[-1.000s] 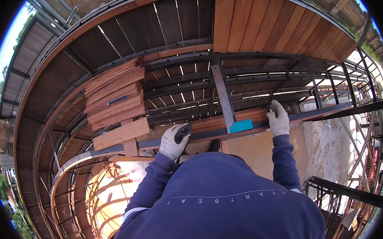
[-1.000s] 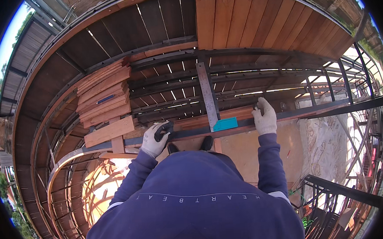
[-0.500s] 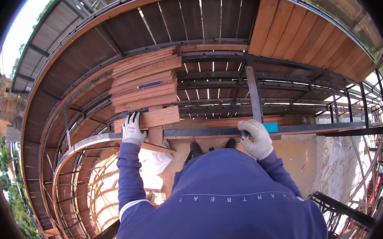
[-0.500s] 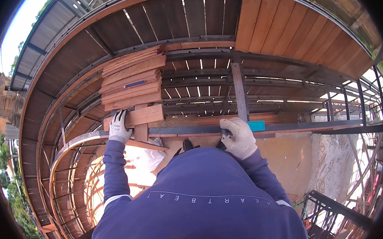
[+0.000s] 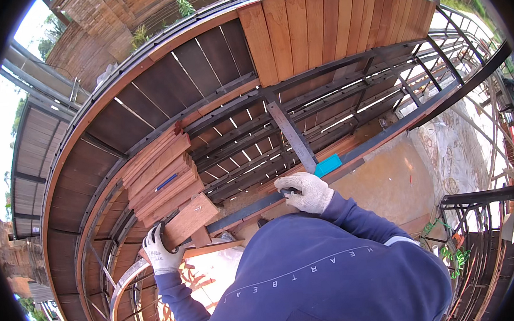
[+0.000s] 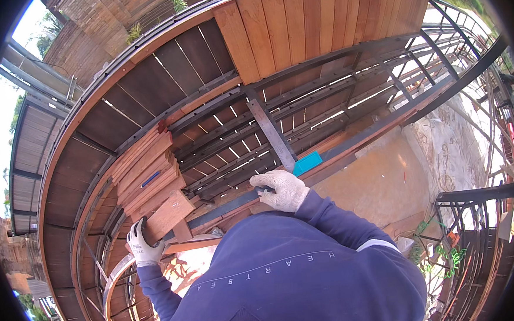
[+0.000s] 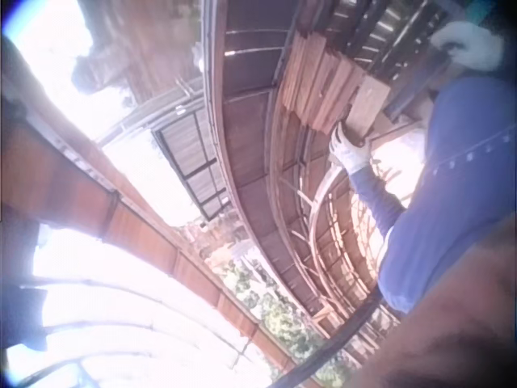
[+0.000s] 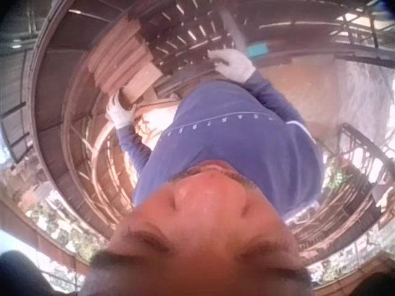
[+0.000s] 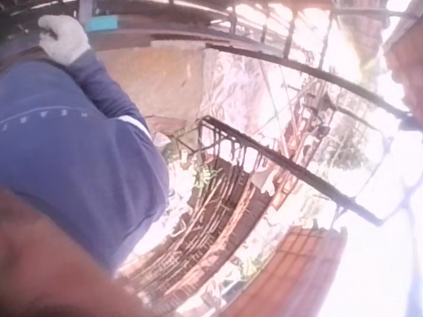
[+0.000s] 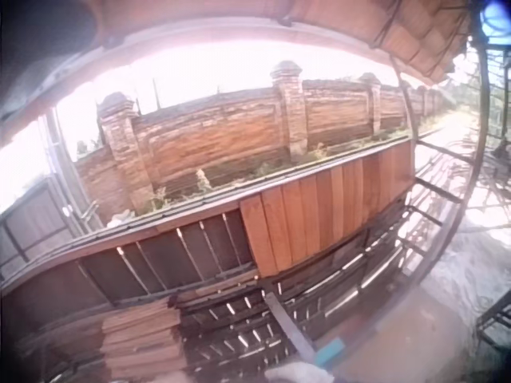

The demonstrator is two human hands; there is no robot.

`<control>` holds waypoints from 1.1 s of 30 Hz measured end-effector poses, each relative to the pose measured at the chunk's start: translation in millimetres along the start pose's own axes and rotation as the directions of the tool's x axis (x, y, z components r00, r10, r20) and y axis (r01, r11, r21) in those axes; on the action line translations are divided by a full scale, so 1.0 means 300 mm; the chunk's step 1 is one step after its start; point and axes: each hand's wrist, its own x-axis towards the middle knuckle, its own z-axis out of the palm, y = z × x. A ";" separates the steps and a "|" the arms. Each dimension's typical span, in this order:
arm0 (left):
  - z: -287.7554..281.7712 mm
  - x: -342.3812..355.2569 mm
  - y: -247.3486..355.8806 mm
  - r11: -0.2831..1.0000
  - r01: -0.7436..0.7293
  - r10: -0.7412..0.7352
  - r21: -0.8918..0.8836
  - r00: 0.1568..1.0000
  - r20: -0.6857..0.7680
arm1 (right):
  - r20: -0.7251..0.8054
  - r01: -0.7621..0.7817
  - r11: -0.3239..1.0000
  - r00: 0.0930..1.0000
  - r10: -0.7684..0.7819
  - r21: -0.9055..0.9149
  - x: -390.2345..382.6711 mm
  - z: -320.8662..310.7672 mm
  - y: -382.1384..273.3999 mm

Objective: The person measures a wooden panel using a square, cuts it to size using a circular saw, and installs it onto a metal frame using a nail gun.

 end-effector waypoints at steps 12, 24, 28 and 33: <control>-0.024 0.522 0.852 0.643 -0.765 0.691 -0.034 0.598 -0.407 | 0.364 -0.398 -0.103 0.898 -0.246 0.912 0.068 -0.136 -0.089; -0.088 1.222 1.127 0.654 -0.754 0.587 -0.067 0.561 -0.583 | -0.349 0.028 0.737 0.893 0.286 0.675 0.120 -0.520 -0.080; -0.087 1.552 1.084 0.775 -0.632 0.561 0.018 0.675 -0.479 | -0.450 0.006 0.936 0.878 0.163 0.351 0.300 -0.569 0.065; -0.054 1.602 1.101 0.816 -0.578 0.551 0.002 0.777 -0.305 | -0.594 -0.096 0.985 0.788 0.162 0.141 0.533 -0.568 0.233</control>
